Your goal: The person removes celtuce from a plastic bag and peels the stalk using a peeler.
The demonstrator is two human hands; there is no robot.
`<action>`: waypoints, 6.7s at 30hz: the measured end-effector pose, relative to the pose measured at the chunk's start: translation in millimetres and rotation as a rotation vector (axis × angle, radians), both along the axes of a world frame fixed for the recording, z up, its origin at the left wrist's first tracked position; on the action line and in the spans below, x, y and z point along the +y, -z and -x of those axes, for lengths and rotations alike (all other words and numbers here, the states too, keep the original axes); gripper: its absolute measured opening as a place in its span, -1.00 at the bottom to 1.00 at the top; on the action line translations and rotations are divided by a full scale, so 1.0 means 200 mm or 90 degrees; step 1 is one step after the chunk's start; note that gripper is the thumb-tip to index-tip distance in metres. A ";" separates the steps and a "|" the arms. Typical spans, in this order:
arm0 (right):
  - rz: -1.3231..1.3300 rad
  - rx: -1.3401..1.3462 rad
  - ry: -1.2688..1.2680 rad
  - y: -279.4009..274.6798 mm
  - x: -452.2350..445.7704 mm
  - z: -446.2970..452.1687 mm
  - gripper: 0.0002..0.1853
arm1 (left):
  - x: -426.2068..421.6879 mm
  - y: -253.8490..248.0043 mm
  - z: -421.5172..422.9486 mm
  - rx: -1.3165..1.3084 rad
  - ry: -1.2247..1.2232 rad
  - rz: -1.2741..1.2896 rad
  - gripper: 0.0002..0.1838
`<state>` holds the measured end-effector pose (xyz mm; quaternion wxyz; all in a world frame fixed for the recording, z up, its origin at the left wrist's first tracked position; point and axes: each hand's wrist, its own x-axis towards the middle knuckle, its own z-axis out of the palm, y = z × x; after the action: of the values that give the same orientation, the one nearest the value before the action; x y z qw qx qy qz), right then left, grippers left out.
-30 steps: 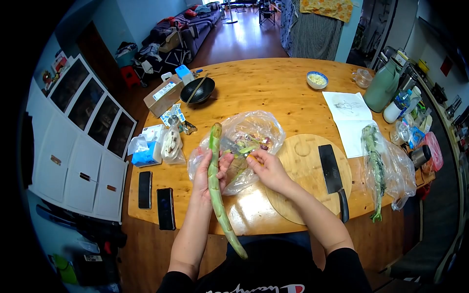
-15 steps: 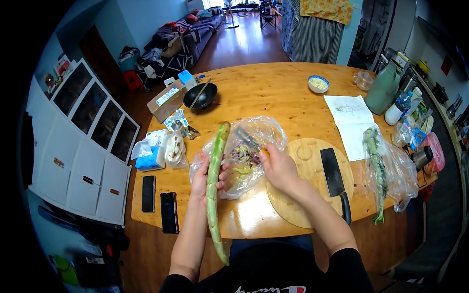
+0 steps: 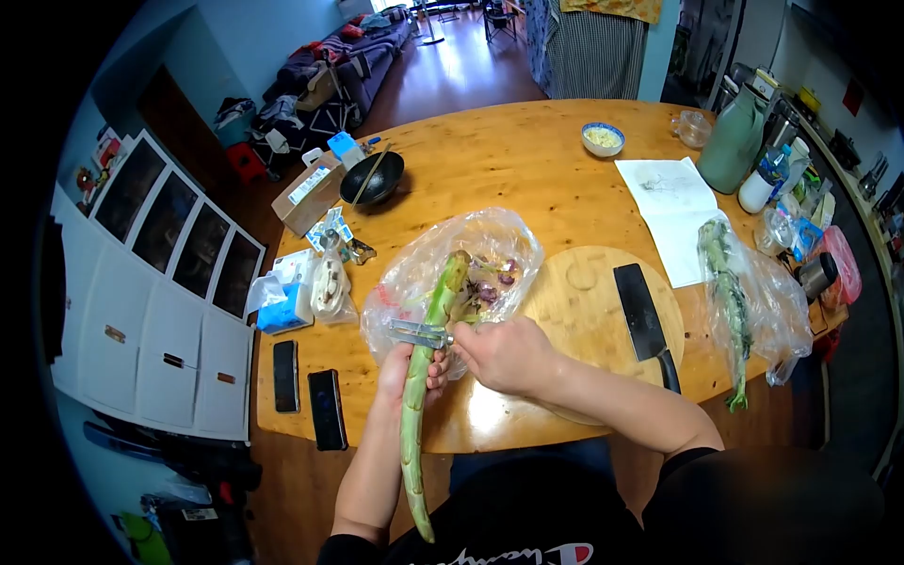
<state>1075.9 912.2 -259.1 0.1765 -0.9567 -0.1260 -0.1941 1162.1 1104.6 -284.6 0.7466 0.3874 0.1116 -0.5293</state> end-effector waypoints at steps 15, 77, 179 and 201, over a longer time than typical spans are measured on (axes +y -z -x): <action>-0.003 0.083 0.143 0.08 -0.19 -0.23 -0.73 | 0.06 -0.04 0.00 -0.043 -0.026 -0.004 -0.53; -0.016 0.099 0.092 0.12 -0.09 -0.12 -0.71 | 0.10 0.02 -0.01 -0.085 -0.064 0.073 -0.61; -0.022 0.051 0.072 0.18 -0.16 -0.22 -0.71 | 0.02 0.02 -0.07 -0.164 -0.038 -0.017 -0.64; -0.262 0.206 0.215 0.21 -0.25 -0.23 -0.61 | 0.12 -0.04 -0.06 -0.209 -0.024 -0.016 -0.56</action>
<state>1121.7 863.2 -301.3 0.3493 -0.9268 0.1067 -0.0871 1173.4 1129.2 -275.6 0.7600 0.4755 0.0019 -0.4431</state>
